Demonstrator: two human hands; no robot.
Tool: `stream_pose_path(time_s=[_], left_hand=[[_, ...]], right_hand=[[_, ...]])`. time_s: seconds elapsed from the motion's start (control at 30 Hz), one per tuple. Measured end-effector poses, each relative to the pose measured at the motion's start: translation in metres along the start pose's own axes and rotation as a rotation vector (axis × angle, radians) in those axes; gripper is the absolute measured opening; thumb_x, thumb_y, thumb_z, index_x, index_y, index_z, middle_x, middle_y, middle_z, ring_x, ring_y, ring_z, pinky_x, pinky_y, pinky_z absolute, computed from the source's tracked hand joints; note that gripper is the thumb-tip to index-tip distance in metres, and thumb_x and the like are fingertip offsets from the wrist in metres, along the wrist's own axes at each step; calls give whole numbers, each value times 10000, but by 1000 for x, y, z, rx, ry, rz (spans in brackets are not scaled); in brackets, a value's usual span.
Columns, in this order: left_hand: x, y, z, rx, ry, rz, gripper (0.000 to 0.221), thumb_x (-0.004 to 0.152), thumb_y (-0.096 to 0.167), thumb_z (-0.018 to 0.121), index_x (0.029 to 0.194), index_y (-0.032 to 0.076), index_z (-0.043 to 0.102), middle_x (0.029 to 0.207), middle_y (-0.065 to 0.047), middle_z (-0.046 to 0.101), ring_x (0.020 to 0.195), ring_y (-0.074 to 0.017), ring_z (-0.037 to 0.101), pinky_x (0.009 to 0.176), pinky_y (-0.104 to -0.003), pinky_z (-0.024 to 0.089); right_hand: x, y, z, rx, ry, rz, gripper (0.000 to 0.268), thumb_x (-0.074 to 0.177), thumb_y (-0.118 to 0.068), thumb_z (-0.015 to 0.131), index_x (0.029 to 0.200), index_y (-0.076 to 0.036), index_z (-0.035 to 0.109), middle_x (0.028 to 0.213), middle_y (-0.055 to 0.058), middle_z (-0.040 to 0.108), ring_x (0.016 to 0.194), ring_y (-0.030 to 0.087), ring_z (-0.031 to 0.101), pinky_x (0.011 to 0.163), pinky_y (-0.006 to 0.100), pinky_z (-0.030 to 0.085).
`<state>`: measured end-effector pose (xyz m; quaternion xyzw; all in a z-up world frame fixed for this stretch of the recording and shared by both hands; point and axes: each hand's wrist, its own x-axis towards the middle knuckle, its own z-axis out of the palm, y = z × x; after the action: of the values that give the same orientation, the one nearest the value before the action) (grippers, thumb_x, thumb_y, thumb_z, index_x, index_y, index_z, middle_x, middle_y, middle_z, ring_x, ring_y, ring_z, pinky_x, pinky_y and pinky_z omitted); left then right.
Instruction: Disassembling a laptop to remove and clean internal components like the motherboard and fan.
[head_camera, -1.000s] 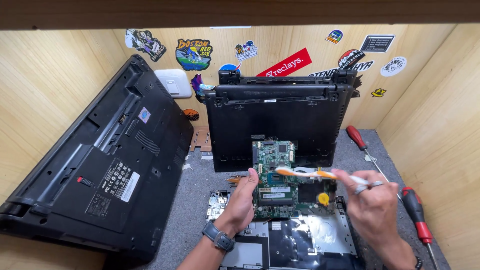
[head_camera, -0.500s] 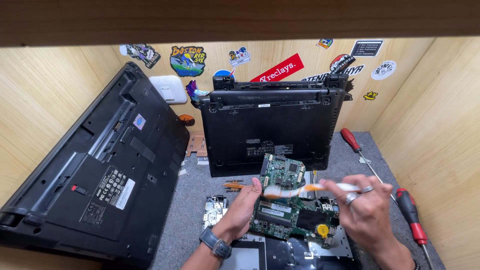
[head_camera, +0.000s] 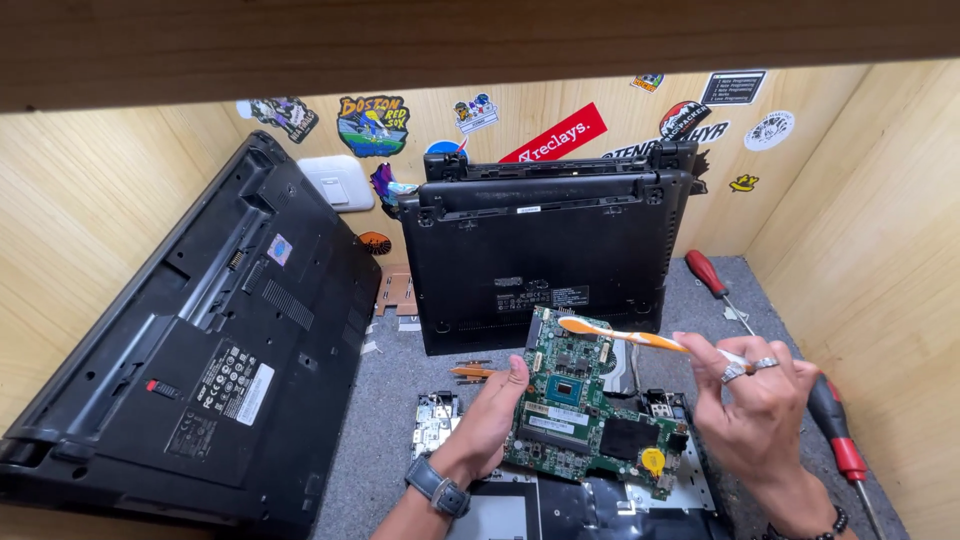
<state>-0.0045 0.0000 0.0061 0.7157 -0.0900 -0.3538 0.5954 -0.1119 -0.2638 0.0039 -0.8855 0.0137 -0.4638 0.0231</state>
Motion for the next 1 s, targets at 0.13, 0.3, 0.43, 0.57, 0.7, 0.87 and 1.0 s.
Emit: stream_pose_path(time_s=[0.13, 0.3, 0.43, 0.57, 0.7, 0.87, 1.0], left_hand=[[4, -2, 2, -111, -51, 118, 985, 901, 697, 283, 1465, -110, 329, 1622, -269, 287, 1554, -348, 238, 1257, -564, 158], [-5, 7, 0, 41, -13, 81, 1100, 815, 768, 205, 1559, -42, 199, 1678, -220, 167, 1569, -328, 205, 1250, -517, 191], [-1, 2, -1, 80, -35, 162, 1106, 817, 764, 186, 1506, -94, 295, 1635, -278, 238, 1545, -367, 275, 1228, -542, 244], [-1, -2, 0, -4, -22, 139, 1074, 839, 739, 234, 1486, -114, 321, 1643, -280, 242, 1549, -359, 259, 1239, -550, 200], [-3, 2, -1, -38, -46, 133, 1107, 820, 755, 251, 1551, -73, 191, 1668, -254, 161, 1563, -352, 202, 1236, -539, 188], [-2, 3, 1, -54, -49, 110, 1053, 841, 738, 262, 1455, -114, 336, 1592, -275, 310, 1530, -350, 293, 1252, -584, 203], [-6, 6, 0, -28, -50, 78, 1086, 838, 757, 232, 1554, -56, 155, 1683, -226, 115, 1576, -330, 171, 1252, -556, 176]], right_hand=[[4, 0, 2, 96, 35, -116, 324, 956, -52, 709, 1170, -280, 796, 921, 26, 653, 779, 221, 497, 857, 440, 271], [1, 13, 5, 96, -12, -186, 259, 993, -112, 750, 1179, -282, 808, 970, 18, 653, 863, 231, 467, 900, 437, 259], [-7, 15, 6, 32, -29, -111, 195, 1015, -151, 800, 1176, -257, 833, 975, 25, 644, 897, 249, 478, 898, 436, 276], [-8, 3, 10, 75, -67, -278, 78, 1006, -268, 823, 1077, -302, 823, 986, 17, 658, 897, 254, 492, 917, 435, 249], [-7, 13, 5, 59, -13, -63, 97, 1075, -201, 844, 1164, -242, 852, 967, 14, 663, 921, 237, 484, 926, 434, 283], [-3, 6, 10, 156, -93, -211, 143, 931, -289, 795, 1073, -303, 812, 906, -12, 638, 862, 210, 447, 892, 426, 234], [-5, 13, 5, 78, 27, 40, 143, 998, -234, 833, 1139, -255, 839, 938, -8, 653, 884, 223, 479, 887, 408, 294]])
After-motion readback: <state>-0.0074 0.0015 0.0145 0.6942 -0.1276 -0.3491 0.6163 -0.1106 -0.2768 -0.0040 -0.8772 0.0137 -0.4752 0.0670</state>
